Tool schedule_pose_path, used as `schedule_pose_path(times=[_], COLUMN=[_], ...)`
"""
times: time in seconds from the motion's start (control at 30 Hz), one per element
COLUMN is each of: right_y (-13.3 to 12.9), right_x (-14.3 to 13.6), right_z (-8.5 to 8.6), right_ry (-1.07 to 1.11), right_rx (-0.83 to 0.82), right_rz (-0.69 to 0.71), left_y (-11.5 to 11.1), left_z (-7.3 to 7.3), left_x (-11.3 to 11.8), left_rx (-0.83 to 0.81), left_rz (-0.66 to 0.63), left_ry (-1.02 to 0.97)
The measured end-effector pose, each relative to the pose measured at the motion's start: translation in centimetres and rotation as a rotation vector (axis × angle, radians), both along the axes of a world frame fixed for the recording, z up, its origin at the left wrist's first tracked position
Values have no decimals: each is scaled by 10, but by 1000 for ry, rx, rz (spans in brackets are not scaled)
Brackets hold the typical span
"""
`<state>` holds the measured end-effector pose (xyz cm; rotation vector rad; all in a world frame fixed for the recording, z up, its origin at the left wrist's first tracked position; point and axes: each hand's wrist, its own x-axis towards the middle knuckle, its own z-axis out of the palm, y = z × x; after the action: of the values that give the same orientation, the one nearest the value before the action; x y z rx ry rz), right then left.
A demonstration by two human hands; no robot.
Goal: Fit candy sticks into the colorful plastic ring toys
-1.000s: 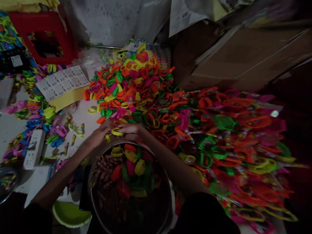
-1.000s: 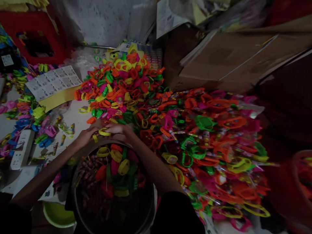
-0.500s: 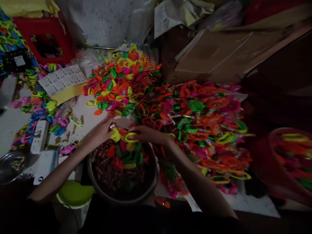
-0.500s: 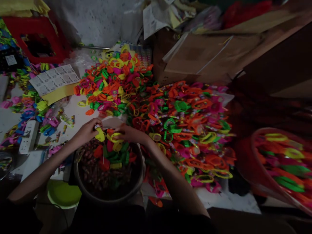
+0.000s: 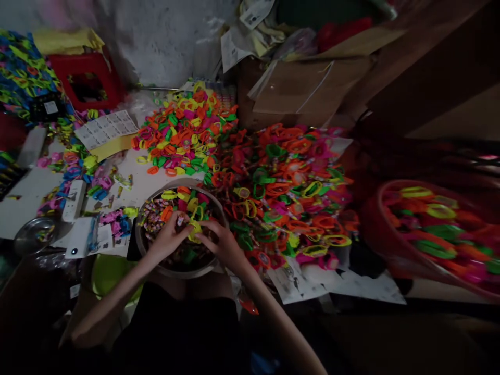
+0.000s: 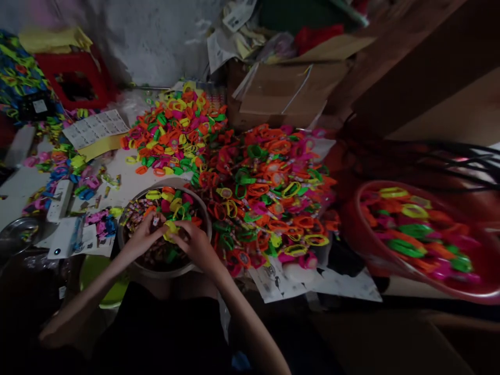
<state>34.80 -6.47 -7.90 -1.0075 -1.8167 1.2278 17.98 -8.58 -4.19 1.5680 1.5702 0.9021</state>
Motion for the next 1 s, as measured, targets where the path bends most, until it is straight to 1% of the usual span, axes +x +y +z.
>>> schedule_pose_path(times=[0.1,0.17,0.27,0.37,0.4,0.47,0.5,0.57,0.6,0.63,0.67,0.73,0.8,0.83,0.93,1.0], right_y=[-17,-27,-40,-53,-56,-62,-64,-69,-72,-75,-79,-86,-92,-94,-96,-96], right_x=[9,14,21,23,22,20,18,15,13,12,10,5,-1,-4,-12,-16], right_z=[4,11,22,29,28,25,23,18,16,15,15,15,15,14,10,5], right_ry=[47,80,140,196,219,290,329,357,335,297,255,208,208,211,231,271], right_rx=[-39,-24,-4,-68,-98,-140,-139,-66,-10,43,78,86,70,73,75,23], right_rz=[-9,-1,-6,-20,-12,-15,-51,-194,-263,-303,-296,-182,-59,-27,-20,-33], left_y=[-29,-47,-65,-74,-76,-77,-78,-81,-82,-84,-86,-88,-89,-89,-89,-91], left_z=[14,22,30,32,31,25,21,11,6,1,-4,-12,-18,-21,-27,-32], left_x=[9,14,18,20,21,23,24,26,27,27,28,30,31,32,34,36], left_rx=[-9,33,148,168,163,148,143,146,157,173,191,225,244,243,233,242], left_rz=[76,84,-20,-149,-167,-150,-119,-35,8,50,87,148,200,224,290,289], left_ry=[-105,-109,-23,-9,-36,-90,-102,-87,-61,-27,9,55,40,16,-66,-100])
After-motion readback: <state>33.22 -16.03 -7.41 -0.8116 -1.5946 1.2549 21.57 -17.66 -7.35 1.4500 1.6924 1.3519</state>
